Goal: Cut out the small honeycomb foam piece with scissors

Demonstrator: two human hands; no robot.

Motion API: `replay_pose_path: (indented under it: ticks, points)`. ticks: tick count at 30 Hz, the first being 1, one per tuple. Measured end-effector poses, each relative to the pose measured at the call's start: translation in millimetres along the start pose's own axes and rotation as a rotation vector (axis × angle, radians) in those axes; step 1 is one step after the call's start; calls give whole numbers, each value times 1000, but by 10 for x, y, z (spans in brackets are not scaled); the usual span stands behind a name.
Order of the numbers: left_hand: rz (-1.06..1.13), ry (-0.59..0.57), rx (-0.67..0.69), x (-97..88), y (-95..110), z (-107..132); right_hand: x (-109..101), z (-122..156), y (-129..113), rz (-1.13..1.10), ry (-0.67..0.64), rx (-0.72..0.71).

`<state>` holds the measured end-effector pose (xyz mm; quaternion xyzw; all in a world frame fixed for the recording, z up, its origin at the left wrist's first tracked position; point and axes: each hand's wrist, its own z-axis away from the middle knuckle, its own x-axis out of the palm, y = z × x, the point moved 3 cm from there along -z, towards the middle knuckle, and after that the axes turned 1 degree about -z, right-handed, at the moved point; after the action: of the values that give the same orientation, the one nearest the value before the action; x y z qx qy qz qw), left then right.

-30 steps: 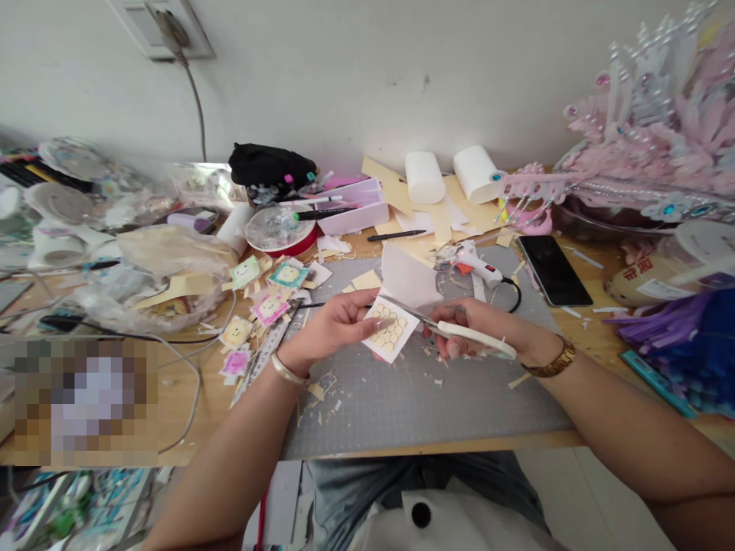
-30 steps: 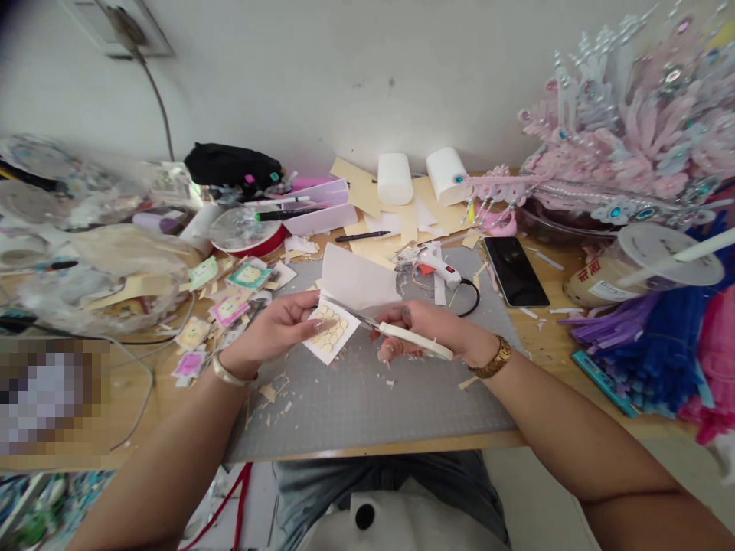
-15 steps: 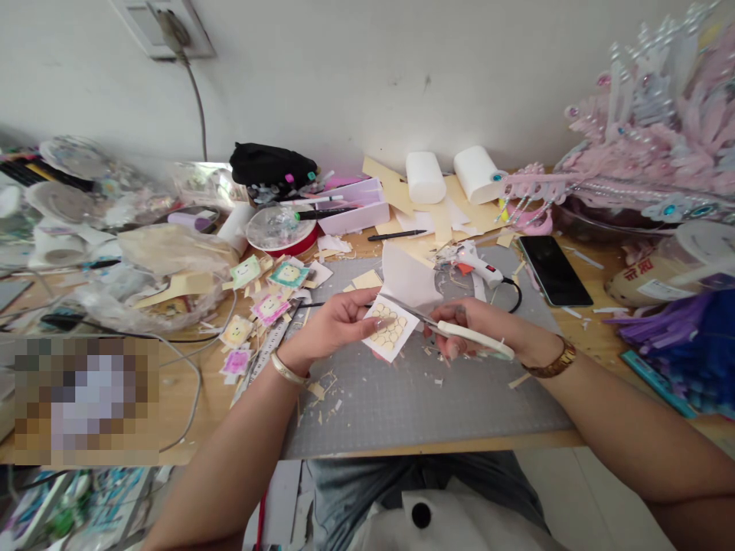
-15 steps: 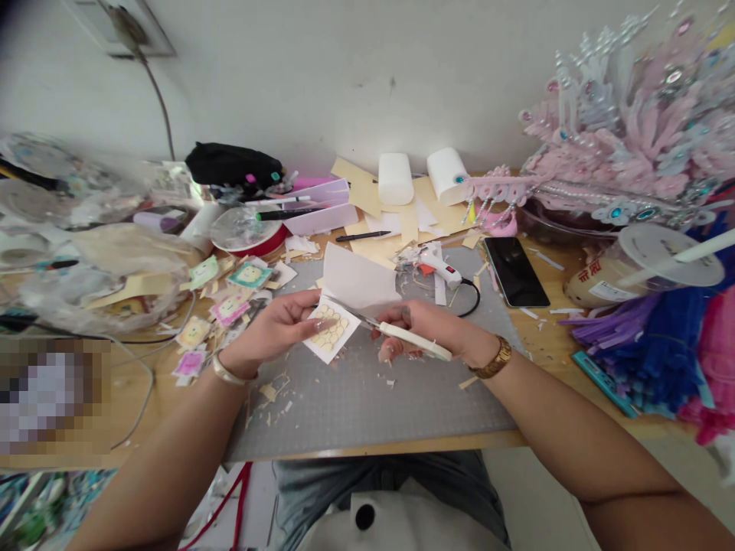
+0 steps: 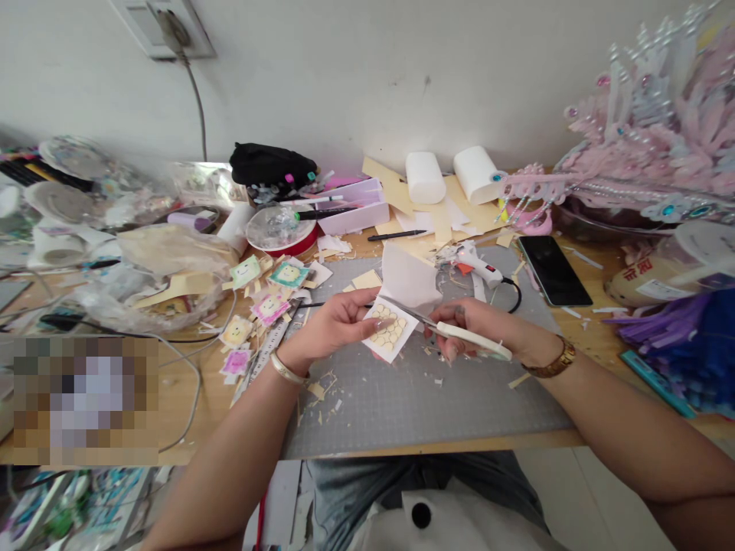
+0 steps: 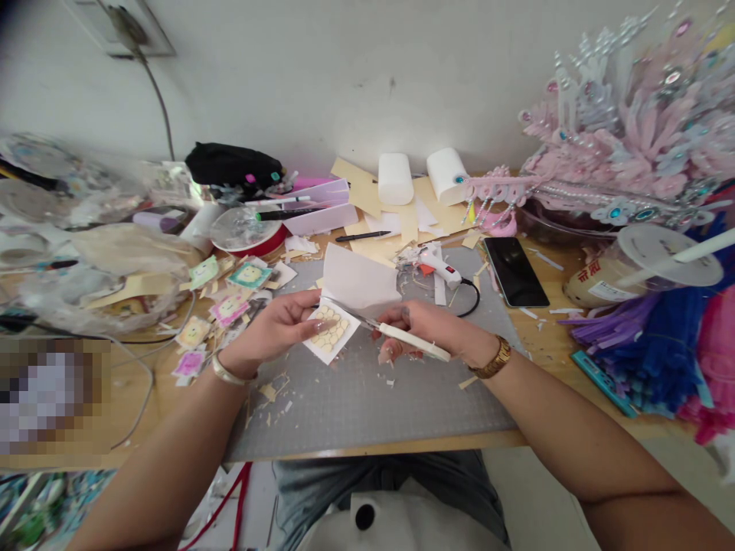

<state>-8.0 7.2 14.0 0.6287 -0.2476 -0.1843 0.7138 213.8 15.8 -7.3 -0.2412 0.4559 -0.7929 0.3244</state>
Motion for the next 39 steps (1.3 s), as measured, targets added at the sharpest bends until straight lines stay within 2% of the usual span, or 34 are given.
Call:
replay_pose_path:
  ticks: [10,16,20,24,28,31,35,39]
  points:
    - [-67,12,-33,-22,-21,6,36,31,-50,5,42,50]
    - [-156,18,-40,-75,-9,10,-14,73,-106,-128,66,60]
    - [-210,-38,-42,-48,28,16,-28,98,-187,-257,189,-44]
    - [-281,-137,-46,100,22,24,74,82,-199,-175,375,-178]
    - [-437,-159,-5,234,-44,35,235,38,-148,-133,323,-161]
    - [-516,-187,25,280,-87,47,268,17,-98,-99,297,-141]
    - [-536,-225,16,294,-106,57,247,-9,-30,-53,305,-128]
    - [-512,-189,-31,281,-89,52,254,-7,-26,-52,342,-143]
